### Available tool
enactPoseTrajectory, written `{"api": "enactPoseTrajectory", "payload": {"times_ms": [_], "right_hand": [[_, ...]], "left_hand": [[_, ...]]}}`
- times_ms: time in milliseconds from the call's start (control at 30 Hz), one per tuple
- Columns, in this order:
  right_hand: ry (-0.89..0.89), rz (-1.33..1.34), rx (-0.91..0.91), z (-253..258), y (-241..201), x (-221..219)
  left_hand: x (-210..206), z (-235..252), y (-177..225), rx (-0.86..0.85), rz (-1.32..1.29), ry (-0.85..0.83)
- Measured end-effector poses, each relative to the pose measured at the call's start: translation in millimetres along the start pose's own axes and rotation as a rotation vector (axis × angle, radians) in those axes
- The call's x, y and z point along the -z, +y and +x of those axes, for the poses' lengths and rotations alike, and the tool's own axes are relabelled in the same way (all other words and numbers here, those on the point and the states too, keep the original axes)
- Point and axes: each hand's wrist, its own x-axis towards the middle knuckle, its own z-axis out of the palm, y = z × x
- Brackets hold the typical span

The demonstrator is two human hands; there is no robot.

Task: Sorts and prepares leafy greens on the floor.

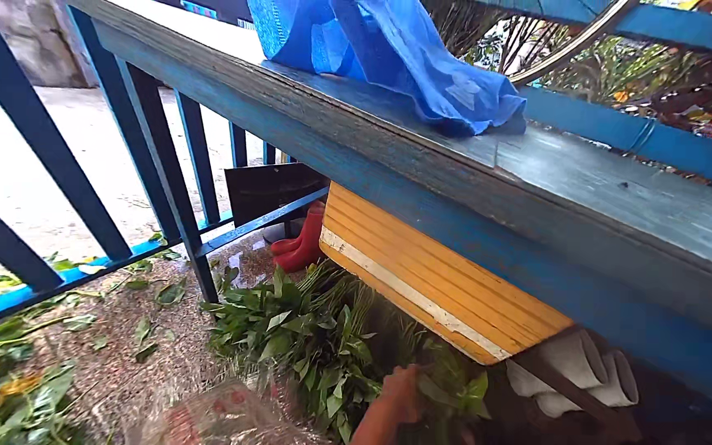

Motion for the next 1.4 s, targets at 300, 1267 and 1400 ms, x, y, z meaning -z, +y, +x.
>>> {"api": "enactPoseTrajectory", "payload": {"times_ms": [300,1267,1400], "right_hand": [[-0.113,-0.399,0.091,69.5,43.6,-64.2],[-0.014,-0.975,0.089,117.2,23.6,-171.0],[-0.147,-0.855,0.322,131.7,64.8,-148.8]], "left_hand": [[5.9,-34.3,-97.7,0.037,-0.218,0.354],[1.8,-50.1,-132.3,0.291,-0.617,0.552],[-12.1,-42.9,-155.8,0.168,-0.670,0.628]]}}
